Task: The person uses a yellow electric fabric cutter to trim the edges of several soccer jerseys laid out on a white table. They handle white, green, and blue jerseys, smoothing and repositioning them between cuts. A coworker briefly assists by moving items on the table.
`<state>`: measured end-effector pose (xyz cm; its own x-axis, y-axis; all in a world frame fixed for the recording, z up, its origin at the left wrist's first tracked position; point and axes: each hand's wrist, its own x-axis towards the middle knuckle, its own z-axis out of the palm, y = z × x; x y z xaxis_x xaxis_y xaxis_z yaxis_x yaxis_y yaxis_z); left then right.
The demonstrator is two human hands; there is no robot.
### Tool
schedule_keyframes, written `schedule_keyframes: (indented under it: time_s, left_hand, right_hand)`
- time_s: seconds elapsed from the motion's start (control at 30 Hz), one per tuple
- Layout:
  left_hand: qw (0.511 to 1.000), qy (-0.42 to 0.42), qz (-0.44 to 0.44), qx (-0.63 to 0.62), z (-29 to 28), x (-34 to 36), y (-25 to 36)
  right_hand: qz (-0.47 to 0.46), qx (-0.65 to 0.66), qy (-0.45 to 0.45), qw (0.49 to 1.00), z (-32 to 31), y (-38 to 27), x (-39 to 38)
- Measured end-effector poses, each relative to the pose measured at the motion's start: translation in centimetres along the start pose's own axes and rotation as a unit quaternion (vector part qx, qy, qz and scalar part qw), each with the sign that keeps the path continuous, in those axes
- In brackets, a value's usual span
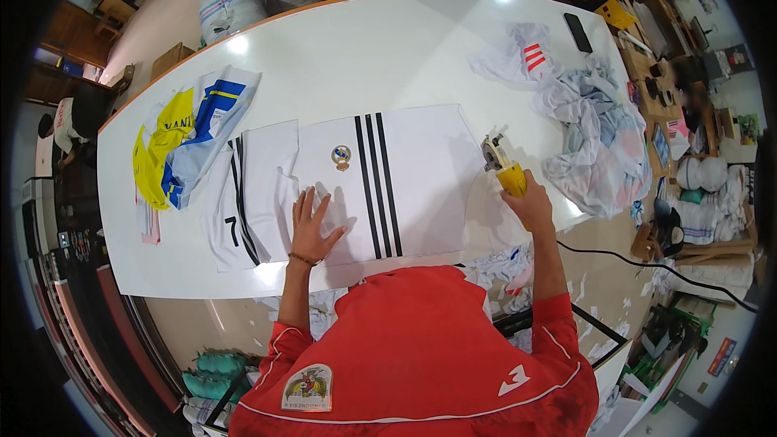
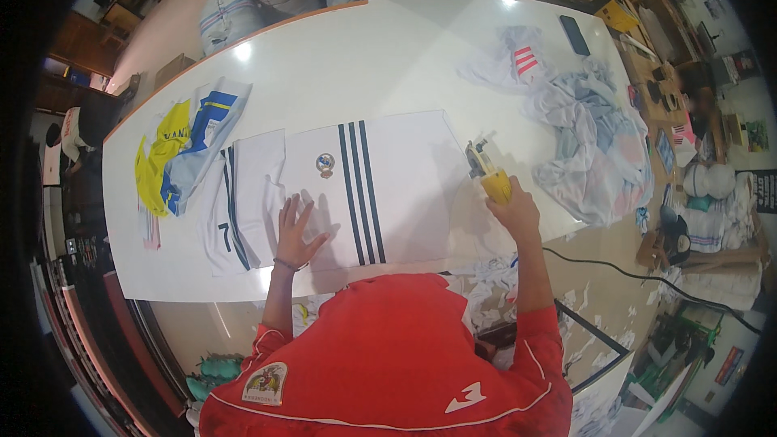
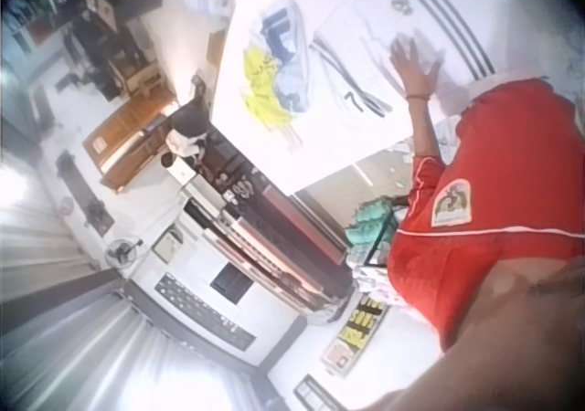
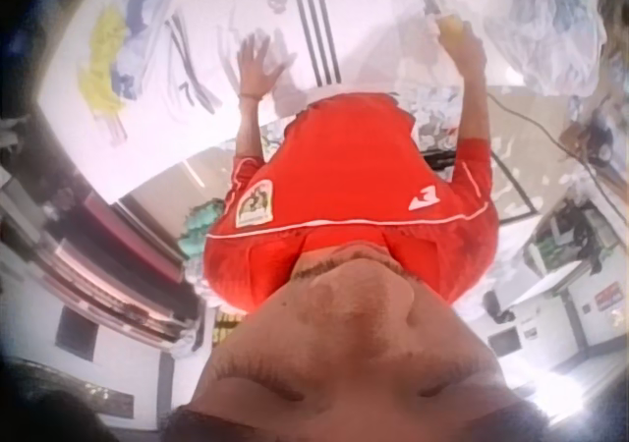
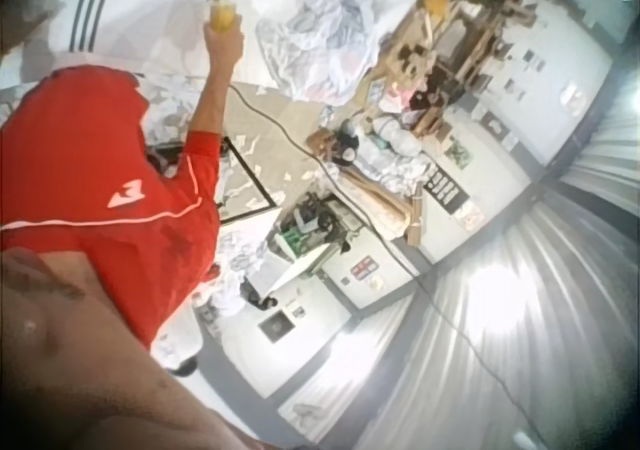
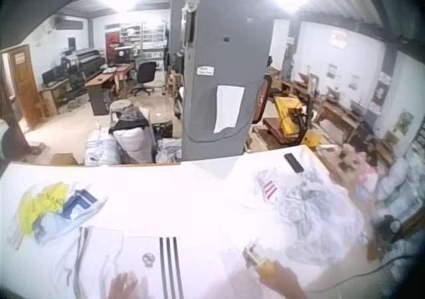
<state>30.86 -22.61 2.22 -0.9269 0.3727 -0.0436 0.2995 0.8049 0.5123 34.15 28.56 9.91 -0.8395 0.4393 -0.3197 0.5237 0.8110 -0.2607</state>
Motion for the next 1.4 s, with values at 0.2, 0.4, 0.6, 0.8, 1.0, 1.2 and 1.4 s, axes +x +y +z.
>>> schedule_keyframes:
  time_s: [0.2, 0.4, 0.6, 0.8, 1.0, 1.2, 1.4]
  left_hand:
    - [1.000, 0.001, 0.000, -0.001, -0.1, 0.5, 0.0]
    - [1.000, 0.012, -0.011, -0.004, -0.3, 0.4, -0.2]
    - [0.999, 0.026, -0.013, -0.023, -0.3, 0.4, -0.2]
    - [0.999, 0.019, -0.021, -0.021, -0.1, 0.5, -0.3]
    - [0.999, 0.023, -0.021, -0.014, -0.3, 0.5, -0.4]
    - [0.999, 0.021, -0.040, -0.006, 0.5, 2.1, 0.3]
    - [0.989, -0.045, -0.102, 0.095, 1.6, 3.9, 1.9]
  right_hand:
    - [-0.005, 0.022, -0.048, 0.999, -0.5, -2.0, 2.9]
    - [-0.012, 0.017, -0.049, 0.999, -1.0, -4.5, 5.4]
    - [-0.023, 0.015, -0.052, 0.998, -1.0, -6.1, 7.5]
    - [-0.031, 0.012, -0.037, 0.999, -0.8, -7.3, 9.0]
    - [0.000, 0.030, -0.045, 0.999, -1.2, -9.0, 9.8]
    - [0.013, 0.040, 0.013, 0.999, 0.2, -8.5, 12.2]
    - [-0.004, 0.165, -0.012, 0.986, 0.1, -4.5, 11.3]
